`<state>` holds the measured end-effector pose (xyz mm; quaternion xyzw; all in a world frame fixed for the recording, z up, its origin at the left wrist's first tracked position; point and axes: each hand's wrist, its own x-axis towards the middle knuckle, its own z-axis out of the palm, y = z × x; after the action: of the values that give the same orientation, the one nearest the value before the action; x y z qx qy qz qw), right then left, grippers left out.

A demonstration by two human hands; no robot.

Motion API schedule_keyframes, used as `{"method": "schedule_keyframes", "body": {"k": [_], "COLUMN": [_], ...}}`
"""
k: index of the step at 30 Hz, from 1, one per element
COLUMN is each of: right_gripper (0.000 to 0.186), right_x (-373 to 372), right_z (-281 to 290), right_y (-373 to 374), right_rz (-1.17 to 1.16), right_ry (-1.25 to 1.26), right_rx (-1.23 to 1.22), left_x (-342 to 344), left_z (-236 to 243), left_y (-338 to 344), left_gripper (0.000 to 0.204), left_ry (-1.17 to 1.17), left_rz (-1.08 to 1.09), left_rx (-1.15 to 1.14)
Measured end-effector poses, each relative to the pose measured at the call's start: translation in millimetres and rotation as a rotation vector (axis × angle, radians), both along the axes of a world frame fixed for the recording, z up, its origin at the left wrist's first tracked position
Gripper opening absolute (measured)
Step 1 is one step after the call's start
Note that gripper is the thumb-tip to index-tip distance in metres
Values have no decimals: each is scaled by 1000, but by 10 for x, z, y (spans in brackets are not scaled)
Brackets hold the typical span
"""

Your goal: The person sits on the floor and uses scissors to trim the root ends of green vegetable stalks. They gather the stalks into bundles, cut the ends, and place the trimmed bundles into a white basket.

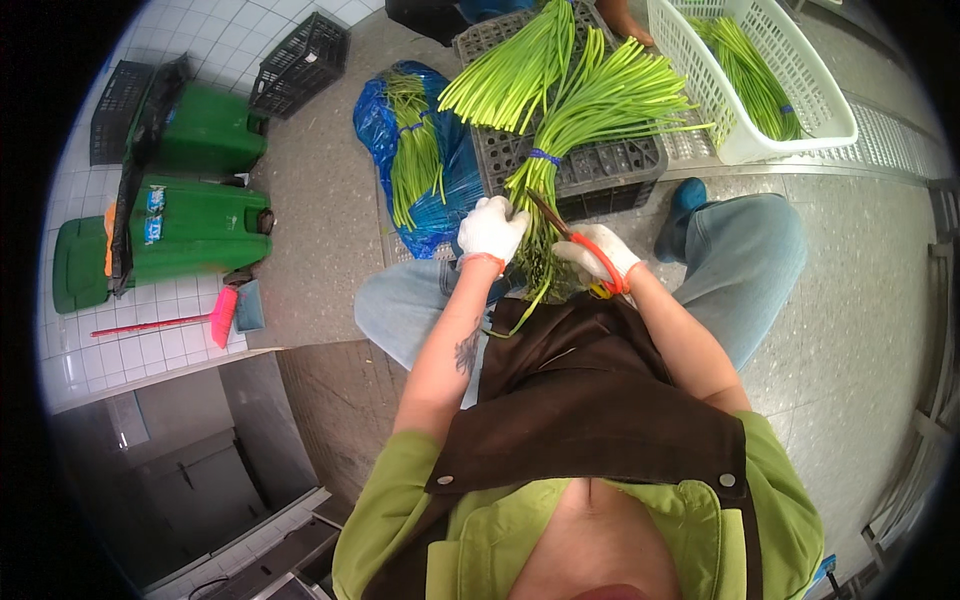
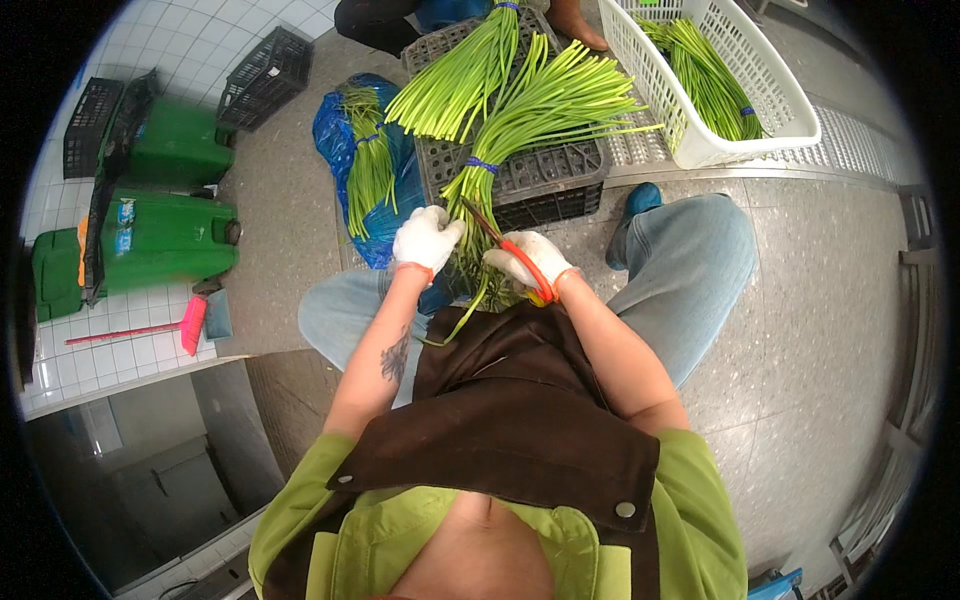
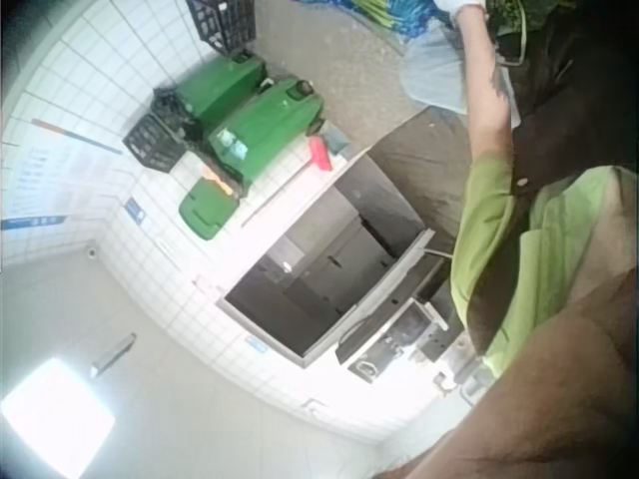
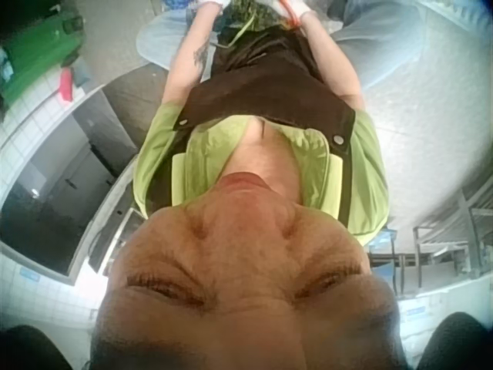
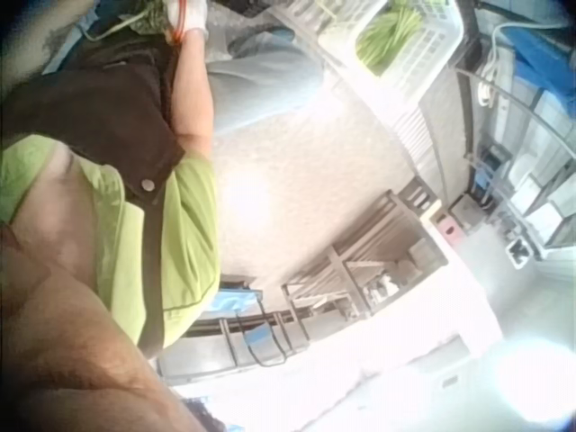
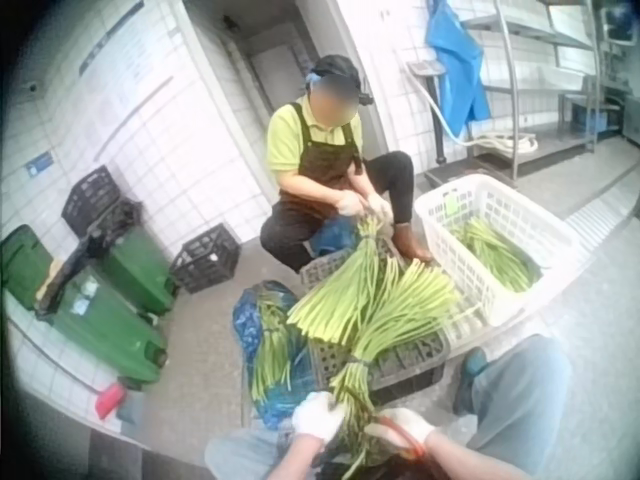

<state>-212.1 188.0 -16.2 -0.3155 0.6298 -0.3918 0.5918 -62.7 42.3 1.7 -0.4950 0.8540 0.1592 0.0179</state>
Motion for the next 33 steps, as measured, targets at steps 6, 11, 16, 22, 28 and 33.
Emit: {"method": "schedule_keyframes", "body": {"k": [6, 11, 16, 22, 28, 33], "right_gripper": [37, 37, 39, 44, 35, 35], "right_x": [-38, -19, -69, -88, -125, -142], "right_z": [-286, -159, -228, 55, 335, 329], "right_y": [-6, 18, -57, -56, 339, 268], "right_rz": [3, 4, 14, 119, 118, 75], "right_ry": [47, 91, 137, 228, 86, -192], "right_rx": [24, -2, -8, 135, 33, -103], "left_x": [43, 66, 56, 272, 296, 238], "left_z": [-250, -36, 30, 180, 211, 266], "left_y": [-84, -222, -158, -49, -30, -13], "left_gripper": [32, 32, 13, 15, 10, 11], "left_ry": [150, 258, 693, 886, 844, 821], "left_rz": [-79, -44, 319, 523, 558, 508], "left_rx": [31, 195, 834, 1027, 848, 808]}}
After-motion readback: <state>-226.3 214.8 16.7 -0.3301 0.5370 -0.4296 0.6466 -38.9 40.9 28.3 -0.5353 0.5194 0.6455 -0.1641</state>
